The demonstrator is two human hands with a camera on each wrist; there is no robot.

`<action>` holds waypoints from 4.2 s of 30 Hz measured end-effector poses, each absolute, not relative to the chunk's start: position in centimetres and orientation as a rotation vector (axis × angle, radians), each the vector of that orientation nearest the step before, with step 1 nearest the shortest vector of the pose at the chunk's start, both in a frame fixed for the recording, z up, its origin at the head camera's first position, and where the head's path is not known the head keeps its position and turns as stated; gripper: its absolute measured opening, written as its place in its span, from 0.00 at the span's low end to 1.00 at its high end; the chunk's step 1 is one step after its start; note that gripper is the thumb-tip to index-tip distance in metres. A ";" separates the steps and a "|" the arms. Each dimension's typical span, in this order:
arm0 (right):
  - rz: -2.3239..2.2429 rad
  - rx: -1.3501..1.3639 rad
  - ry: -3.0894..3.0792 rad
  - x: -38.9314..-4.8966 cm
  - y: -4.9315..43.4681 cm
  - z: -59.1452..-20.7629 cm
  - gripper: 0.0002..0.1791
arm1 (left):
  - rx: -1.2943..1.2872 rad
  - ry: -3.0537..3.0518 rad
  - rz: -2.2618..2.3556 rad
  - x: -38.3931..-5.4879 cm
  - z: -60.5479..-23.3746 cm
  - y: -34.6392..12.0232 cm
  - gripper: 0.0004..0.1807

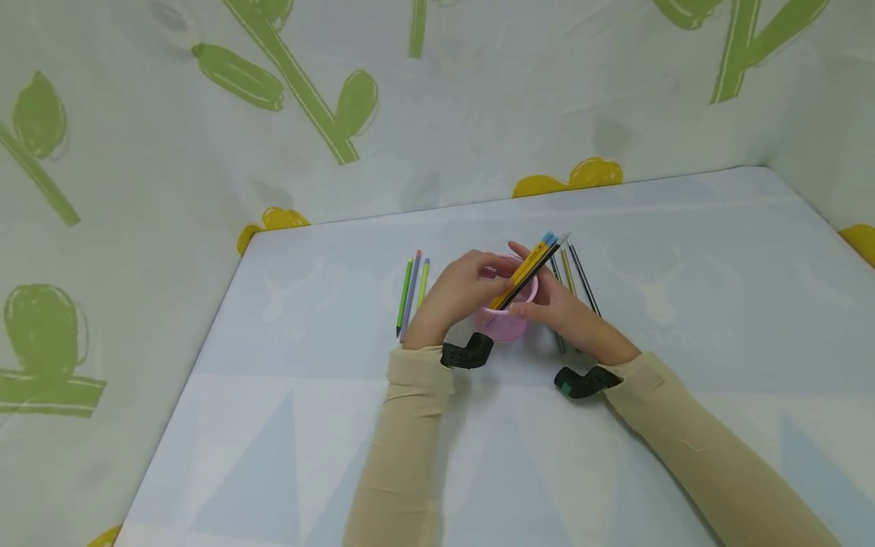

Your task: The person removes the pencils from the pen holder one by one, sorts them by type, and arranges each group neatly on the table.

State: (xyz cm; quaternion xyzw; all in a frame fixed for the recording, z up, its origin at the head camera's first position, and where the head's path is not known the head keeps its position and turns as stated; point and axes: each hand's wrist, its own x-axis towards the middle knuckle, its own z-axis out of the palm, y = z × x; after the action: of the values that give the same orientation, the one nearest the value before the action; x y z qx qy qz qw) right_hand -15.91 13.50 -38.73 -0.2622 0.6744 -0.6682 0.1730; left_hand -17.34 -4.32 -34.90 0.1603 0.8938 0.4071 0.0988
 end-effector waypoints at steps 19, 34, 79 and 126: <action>-1.927 -0.767 1.869 -16.1 13.3 -38.9 0.42 | 0.350 2.686 1.176 -17.4 -35.2 -4.2 0.07; -1.942 -0.794 1.881 -16.7 13.1 -40.0 0.43 | 0.437 2.870 0.903 -17.3 -34.9 -4.3 0.08; -1.957 -0.829 1.866 -17.0 13.1 -40.7 0.39 | 0.007 0.808 2.984 -18.5 -37.5 -14.3 0.14; -1.966 -0.856 1.874 -17.3 13.5 -40.9 0.39 | -0.516 2.787 1.407 -19.3 -40.5 -15.7 0.19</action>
State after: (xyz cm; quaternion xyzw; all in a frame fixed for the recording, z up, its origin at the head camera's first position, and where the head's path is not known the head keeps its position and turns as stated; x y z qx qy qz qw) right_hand -17.34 13.55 -40.86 -0.2973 0.6511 -0.6828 0.1465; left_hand -19.27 -15.72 -40.46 -0.1631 0.8807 0.4445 -0.0114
